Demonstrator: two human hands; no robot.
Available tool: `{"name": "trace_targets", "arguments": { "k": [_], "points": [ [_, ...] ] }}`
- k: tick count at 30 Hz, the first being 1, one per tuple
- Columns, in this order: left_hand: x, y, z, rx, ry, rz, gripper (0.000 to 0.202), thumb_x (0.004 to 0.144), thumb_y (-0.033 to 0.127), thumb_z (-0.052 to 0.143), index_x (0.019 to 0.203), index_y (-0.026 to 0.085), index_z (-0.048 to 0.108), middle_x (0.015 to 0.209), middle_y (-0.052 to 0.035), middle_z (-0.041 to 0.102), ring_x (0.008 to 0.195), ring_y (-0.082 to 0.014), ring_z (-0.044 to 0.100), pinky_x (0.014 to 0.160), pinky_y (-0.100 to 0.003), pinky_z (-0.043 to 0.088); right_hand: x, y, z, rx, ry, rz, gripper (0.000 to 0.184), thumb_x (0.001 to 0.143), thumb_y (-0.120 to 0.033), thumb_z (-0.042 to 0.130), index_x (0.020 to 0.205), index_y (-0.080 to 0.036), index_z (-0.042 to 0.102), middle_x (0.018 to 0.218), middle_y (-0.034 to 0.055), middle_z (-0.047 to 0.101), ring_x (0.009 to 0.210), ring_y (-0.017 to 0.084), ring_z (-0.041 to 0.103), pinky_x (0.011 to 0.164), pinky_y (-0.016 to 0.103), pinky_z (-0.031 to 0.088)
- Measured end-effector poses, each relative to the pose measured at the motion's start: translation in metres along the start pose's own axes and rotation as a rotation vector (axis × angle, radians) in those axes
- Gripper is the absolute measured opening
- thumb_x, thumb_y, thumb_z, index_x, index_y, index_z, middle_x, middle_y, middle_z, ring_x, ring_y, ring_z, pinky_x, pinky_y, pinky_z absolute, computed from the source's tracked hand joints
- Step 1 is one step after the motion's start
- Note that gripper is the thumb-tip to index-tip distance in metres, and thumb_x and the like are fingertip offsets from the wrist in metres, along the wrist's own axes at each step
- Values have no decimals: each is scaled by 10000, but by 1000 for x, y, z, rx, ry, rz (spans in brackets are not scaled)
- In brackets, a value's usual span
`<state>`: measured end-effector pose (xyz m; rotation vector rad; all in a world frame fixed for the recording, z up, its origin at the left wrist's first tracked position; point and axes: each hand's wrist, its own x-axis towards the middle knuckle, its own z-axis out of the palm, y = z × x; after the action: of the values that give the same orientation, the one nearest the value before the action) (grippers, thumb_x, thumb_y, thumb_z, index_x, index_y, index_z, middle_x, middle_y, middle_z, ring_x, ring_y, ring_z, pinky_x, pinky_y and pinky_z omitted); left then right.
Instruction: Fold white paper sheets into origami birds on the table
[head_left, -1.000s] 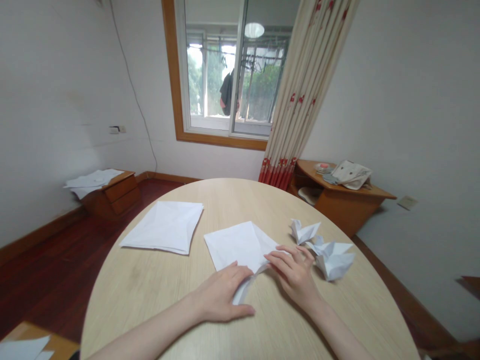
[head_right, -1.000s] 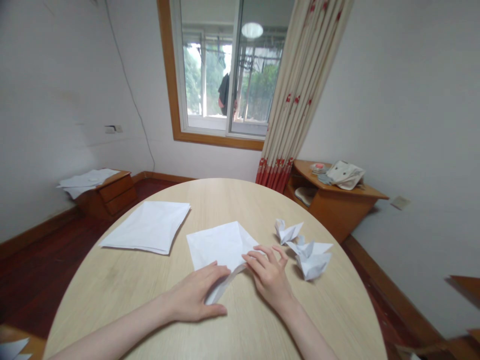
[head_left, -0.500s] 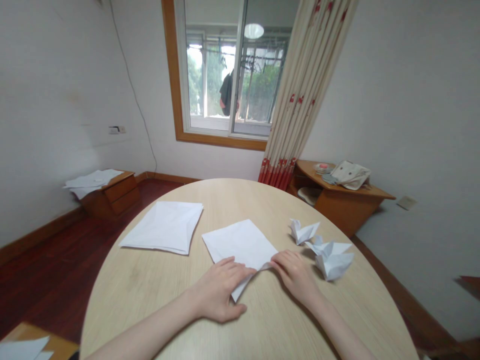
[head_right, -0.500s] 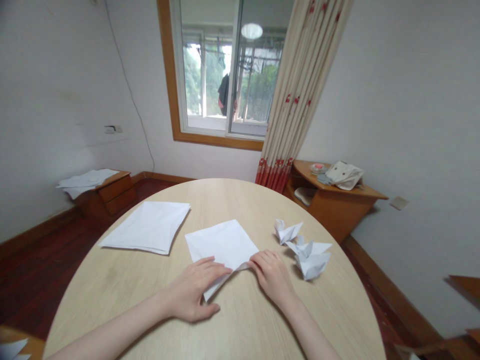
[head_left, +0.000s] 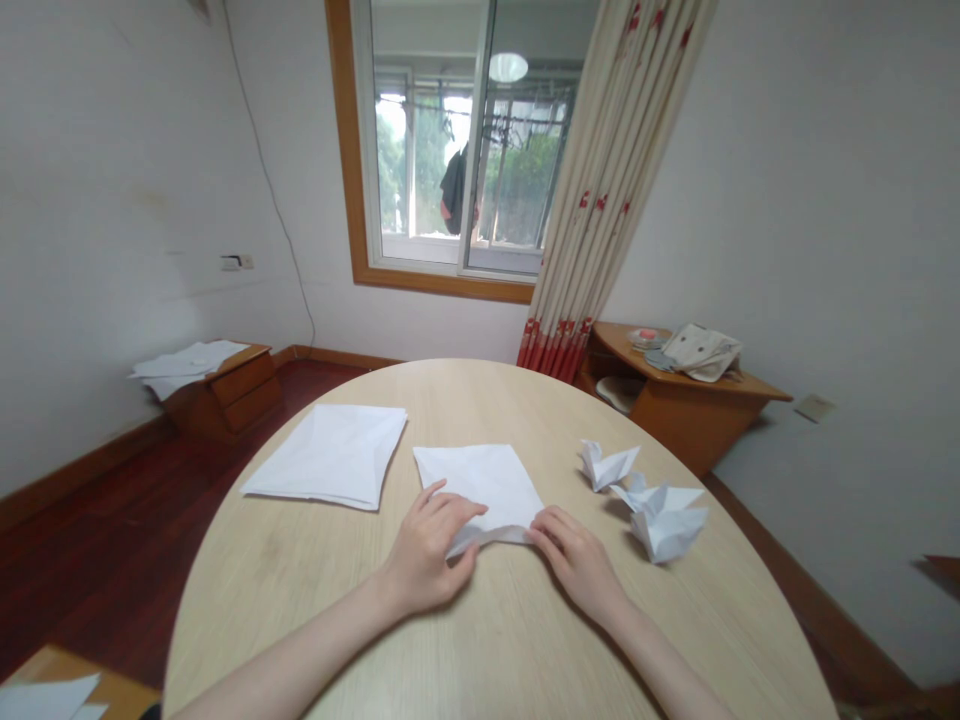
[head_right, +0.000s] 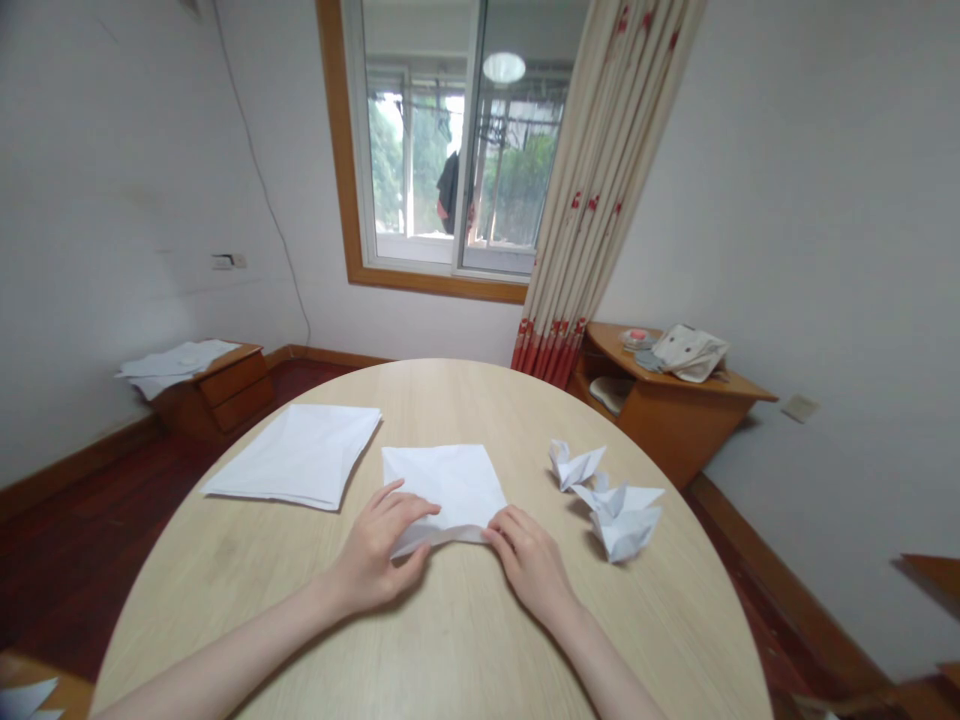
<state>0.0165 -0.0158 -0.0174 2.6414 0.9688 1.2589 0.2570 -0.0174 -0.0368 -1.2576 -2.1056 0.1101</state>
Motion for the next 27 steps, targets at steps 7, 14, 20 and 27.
{"name": "trace_targets", "arguments": {
  "k": [7,14,20,27],
  "points": [
    [-4,-7,6,9,234,-85,485,822,212,614,1259,240,405,1125,-77,610,1092,-255,553,1041,-487,361,0,-11,8,170,1,107,282,955,-362,414,731,-222,513,763,17,589,698,169,589,636,275,473],
    [-9,-11,22,-17,321,-254,789,819,277,668,1418,259,154,1370,-155,357,1302,-317,359,1062,-545,316,-1,-22,13,302,-21,146,289,940,-361,438,720,-210,550,814,30,589,741,167,586,659,278,473],
    [-11,-12,31,-112,380,-361,757,867,229,592,1420,275,78,1441,-150,220,1386,-284,238,1104,-538,265,-5,-29,21,351,-25,166,308,937,-393,448,719,-211,569,858,41,588,798,181,586,701,300,479],
    [-12,-12,32,-269,301,-492,809,835,186,598,1421,271,48,1459,-141,194,1398,-279,218,1136,-517,213,-9,-28,28,284,-21,134,260,935,-361,475,751,-218,591,949,62,598,945,221,570,839,378,473]
  ]
}}
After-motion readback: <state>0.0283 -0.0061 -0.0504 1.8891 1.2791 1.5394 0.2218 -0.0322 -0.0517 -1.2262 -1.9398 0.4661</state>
